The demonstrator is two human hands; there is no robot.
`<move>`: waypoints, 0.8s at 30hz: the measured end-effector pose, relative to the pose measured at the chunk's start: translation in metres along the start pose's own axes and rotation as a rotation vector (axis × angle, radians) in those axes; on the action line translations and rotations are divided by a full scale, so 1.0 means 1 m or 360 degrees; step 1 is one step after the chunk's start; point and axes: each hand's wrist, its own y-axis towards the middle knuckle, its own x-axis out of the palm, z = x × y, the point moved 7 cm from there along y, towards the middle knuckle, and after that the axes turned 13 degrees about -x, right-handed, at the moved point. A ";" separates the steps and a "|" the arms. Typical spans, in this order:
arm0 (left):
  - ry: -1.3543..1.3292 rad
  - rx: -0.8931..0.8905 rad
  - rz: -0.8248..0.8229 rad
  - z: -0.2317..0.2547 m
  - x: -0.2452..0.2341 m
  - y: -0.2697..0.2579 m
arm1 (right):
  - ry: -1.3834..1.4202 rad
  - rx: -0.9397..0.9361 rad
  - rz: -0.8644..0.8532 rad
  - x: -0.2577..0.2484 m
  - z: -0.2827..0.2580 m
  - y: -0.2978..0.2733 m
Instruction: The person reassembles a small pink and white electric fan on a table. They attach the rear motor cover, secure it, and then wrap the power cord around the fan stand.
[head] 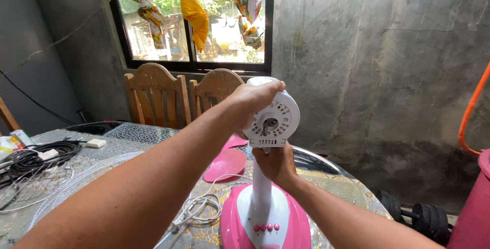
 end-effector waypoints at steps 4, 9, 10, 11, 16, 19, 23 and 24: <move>0.0135 -0.0235 0.0012 -0.006 -0.005 -0.005 | 0.0950 -0.0146 0.0255 0.017 0.013 0.007; 0.0031 -0.0068 -0.0054 -0.004 -0.002 -0.012 | 0.1101 -0.0129 0.0292 0.017 0.017 0.001; -0.0037 0.0002 -0.0097 -0.001 -0.002 -0.013 | 0.0937 -0.0107 0.0238 0.014 0.016 0.001; -0.0021 0.0011 -0.0005 0.000 -0.006 -0.013 | 0.0773 -0.0084 0.0186 0.010 0.015 0.000; 0.0024 0.0039 0.0221 -0.004 -0.018 -0.016 | 0.0727 -0.0073 0.0105 0.001 0.002 -0.004; 0.0009 0.0067 0.0196 -0.005 -0.017 -0.019 | 0.0864 -0.0042 0.0059 -0.002 -0.010 -0.008; 0.0041 0.0046 0.0237 -0.007 -0.018 -0.020 | 0.0389 0.0445 -0.0230 -0.007 -0.006 -0.019; 0.0042 0.0054 0.0243 -0.007 -0.018 -0.020 | 0.0369 0.0491 -0.0275 -0.006 -0.008 -0.021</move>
